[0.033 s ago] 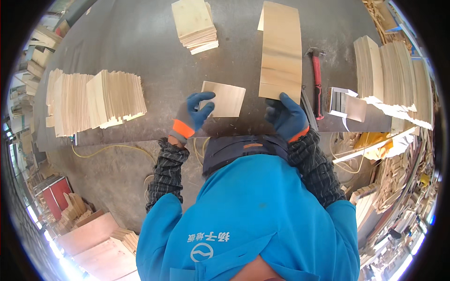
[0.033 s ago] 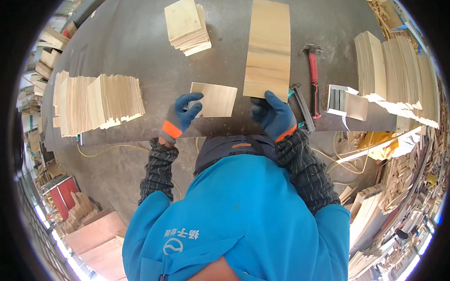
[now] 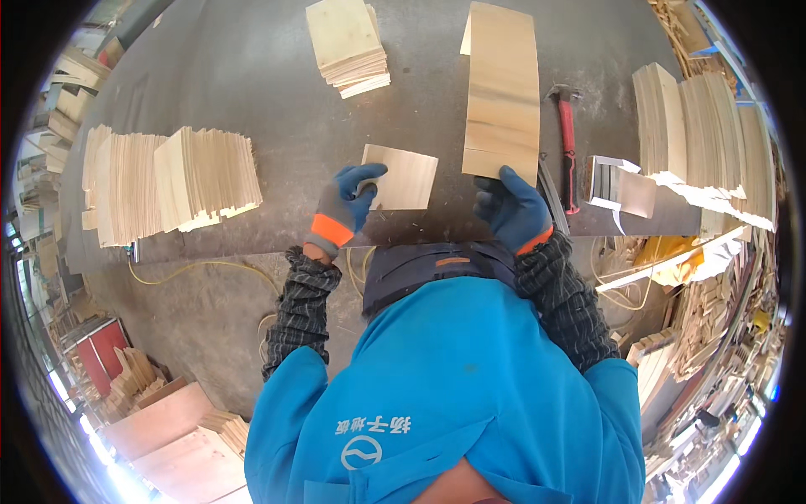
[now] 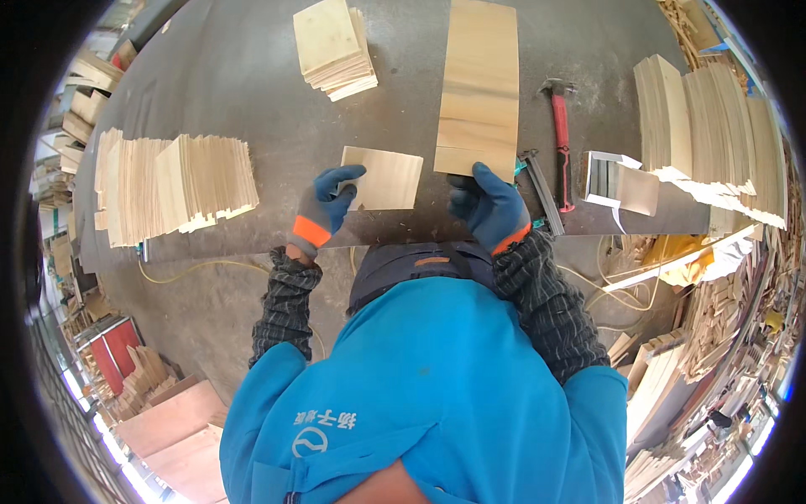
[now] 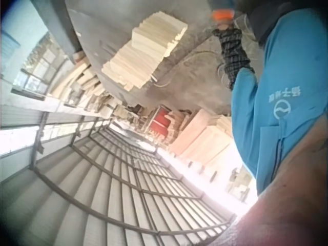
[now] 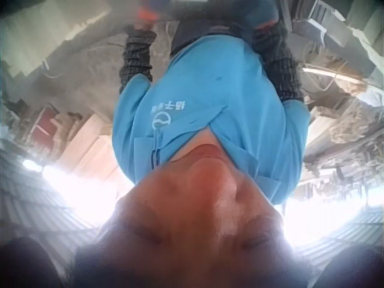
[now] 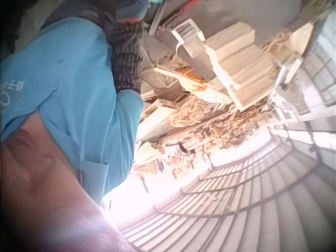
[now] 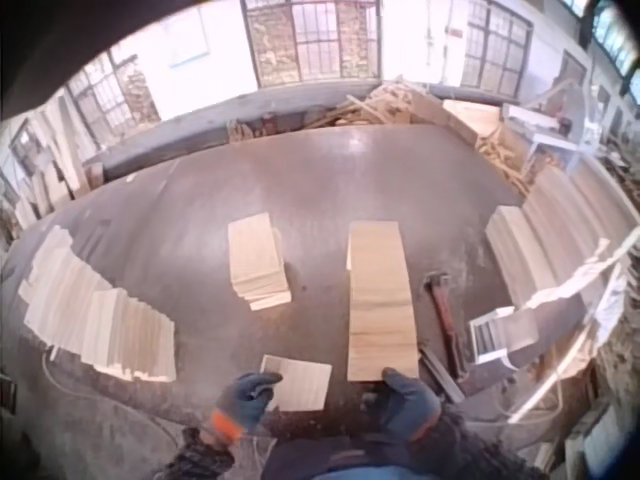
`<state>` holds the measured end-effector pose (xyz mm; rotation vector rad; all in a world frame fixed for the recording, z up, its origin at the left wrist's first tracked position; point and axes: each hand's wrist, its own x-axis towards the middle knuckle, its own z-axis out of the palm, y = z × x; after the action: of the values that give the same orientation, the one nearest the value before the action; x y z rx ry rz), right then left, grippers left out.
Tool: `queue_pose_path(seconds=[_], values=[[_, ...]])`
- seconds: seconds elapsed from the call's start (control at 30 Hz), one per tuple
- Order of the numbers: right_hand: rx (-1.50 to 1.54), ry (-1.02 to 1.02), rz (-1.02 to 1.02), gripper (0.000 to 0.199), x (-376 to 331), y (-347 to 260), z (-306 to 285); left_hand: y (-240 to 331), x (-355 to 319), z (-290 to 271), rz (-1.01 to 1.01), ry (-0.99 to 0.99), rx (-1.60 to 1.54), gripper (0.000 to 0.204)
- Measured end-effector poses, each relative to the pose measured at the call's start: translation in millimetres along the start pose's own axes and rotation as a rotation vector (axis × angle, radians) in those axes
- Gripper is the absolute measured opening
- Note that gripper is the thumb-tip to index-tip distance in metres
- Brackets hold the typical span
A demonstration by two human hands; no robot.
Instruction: Assembling wooden boards using a pneumatic nail gun to create boxes or drawers.
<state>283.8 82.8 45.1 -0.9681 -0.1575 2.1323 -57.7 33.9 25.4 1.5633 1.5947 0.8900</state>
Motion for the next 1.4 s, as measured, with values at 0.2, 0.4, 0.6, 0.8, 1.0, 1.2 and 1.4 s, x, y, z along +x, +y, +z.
queue_pose_path(seconds=[0.2,0.4,0.6,0.8,1.0,1.2,1.4], values=[[-0.062,-0.023,-0.028,0.037,-4,-7,19,20,38,12,-0.128,-0.011,-0.092,0.052],[-0.137,-0.031,-0.07,0.041,-3,-7,40,35,80,52,0.193,-0.096,0.051,0.04],[-0.169,-0.044,0.042,0.045,5,0,41,17,85,77,-0.006,-0.057,-0.218,0.029],[-0.278,-0.008,0.199,0.05,20,18,33,-11,77,77,-0.186,-0.261,-0.544,0.03],[-0.291,-0.022,0.259,0.051,28,18,31,-8,80,81,-0.273,-0.223,-0.617,0.03],[-0.424,0.115,0.147,0.049,14,12,22,-13,87,88,-0.268,-0.291,-0.713,0.032],[-1.261,0.328,-0.666,0.067,-20,-2,9,-7,82,90,-0.28,-0.269,-0.742,0.035]])
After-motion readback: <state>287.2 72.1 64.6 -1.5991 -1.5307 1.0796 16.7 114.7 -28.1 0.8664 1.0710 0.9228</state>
